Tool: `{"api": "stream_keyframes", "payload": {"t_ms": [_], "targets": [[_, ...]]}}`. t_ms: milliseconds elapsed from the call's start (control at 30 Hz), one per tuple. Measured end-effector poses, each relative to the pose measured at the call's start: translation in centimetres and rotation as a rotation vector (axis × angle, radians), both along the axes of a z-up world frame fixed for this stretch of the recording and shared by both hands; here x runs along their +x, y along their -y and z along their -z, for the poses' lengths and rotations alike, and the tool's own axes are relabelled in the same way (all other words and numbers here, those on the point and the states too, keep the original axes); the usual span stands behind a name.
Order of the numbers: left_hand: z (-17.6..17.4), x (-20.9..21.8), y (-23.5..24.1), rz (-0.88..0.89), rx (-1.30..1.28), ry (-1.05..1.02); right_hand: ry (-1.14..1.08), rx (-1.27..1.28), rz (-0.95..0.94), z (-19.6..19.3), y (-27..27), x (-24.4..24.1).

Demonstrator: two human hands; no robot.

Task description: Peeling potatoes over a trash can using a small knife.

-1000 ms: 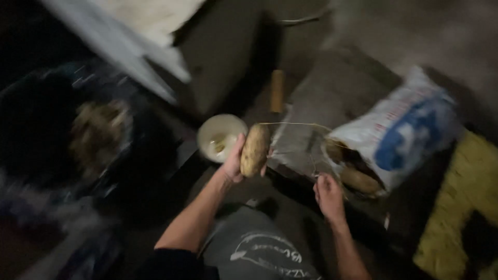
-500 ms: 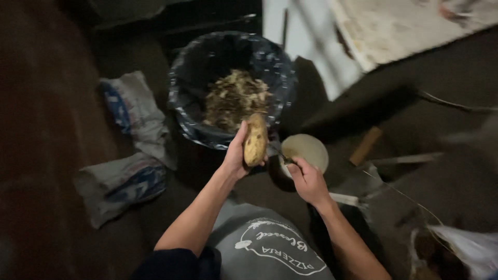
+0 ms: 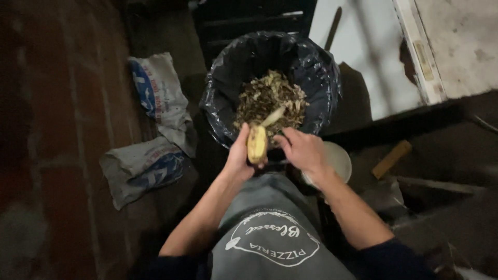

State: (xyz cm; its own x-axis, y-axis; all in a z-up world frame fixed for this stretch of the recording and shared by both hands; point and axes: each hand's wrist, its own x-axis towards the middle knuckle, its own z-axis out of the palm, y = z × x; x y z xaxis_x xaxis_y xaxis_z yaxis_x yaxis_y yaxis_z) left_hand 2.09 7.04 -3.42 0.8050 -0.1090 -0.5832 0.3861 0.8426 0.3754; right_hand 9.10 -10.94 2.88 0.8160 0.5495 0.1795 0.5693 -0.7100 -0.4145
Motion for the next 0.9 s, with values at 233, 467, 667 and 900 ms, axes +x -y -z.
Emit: {"api": "stream_keyframes", "payload": {"t_ms": [233,467,667,900], "targets": [[-2.0,1.7,0.0,-0.070,-0.017,-0.061,-0.074,0.154,-0.121,0.8,1.0,5.0],[-0.3,2.7,2.2,-0.199,0.060,-0.092,-0.098,0.101,-0.435,1.2,0.1,9.5],[-1.2,0.7,2.5,-0.150,-0.158,0.029,-0.356,-0.123,-0.467,4.4,0.7,11.8],[-3.5,2.6,0.6,-0.191,0.048,-0.036,-0.425,-0.060,-0.277,1.7,3.0,14.3]]}}
